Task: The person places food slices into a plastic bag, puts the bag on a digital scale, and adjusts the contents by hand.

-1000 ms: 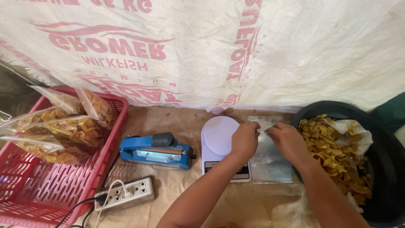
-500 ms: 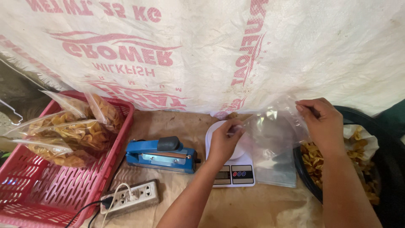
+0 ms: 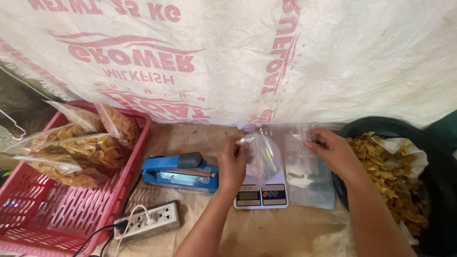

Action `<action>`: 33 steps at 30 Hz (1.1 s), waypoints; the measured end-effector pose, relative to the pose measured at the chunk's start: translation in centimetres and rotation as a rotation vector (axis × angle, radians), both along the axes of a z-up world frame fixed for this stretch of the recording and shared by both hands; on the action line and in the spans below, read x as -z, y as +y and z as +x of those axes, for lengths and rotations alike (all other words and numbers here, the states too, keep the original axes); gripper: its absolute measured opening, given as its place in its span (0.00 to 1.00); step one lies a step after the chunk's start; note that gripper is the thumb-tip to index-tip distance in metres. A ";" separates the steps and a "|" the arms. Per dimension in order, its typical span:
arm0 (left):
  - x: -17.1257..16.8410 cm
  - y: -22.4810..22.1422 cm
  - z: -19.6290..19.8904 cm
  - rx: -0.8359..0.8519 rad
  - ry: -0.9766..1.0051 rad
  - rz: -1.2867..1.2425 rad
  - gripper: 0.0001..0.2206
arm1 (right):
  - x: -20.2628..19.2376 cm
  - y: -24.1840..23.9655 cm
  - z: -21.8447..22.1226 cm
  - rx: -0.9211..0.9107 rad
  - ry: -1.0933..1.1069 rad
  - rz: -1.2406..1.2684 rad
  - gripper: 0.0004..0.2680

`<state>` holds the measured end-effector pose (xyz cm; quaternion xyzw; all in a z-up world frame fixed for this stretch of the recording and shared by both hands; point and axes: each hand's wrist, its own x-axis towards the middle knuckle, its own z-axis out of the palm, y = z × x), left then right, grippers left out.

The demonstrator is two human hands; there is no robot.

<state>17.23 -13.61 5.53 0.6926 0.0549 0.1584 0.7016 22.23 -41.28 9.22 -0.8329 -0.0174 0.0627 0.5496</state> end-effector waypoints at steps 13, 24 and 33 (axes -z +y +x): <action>-0.3 0.0 -2.3 -0.226 -0.301 0.482 0.05 | 1.3 -2.4 -1.4 0.004 0.022 0.283 0.07; -7.8 2.6 -5.9 -0.322 -0.640 0.561 0.07 | -1.8 -3.7 -1.9 0.092 0.178 -0.182 0.13; -9.6 3.6 -7.9 -0.227 -0.561 0.575 0.07 | 5.6 -1.6 4.3 0.063 0.250 0.075 0.12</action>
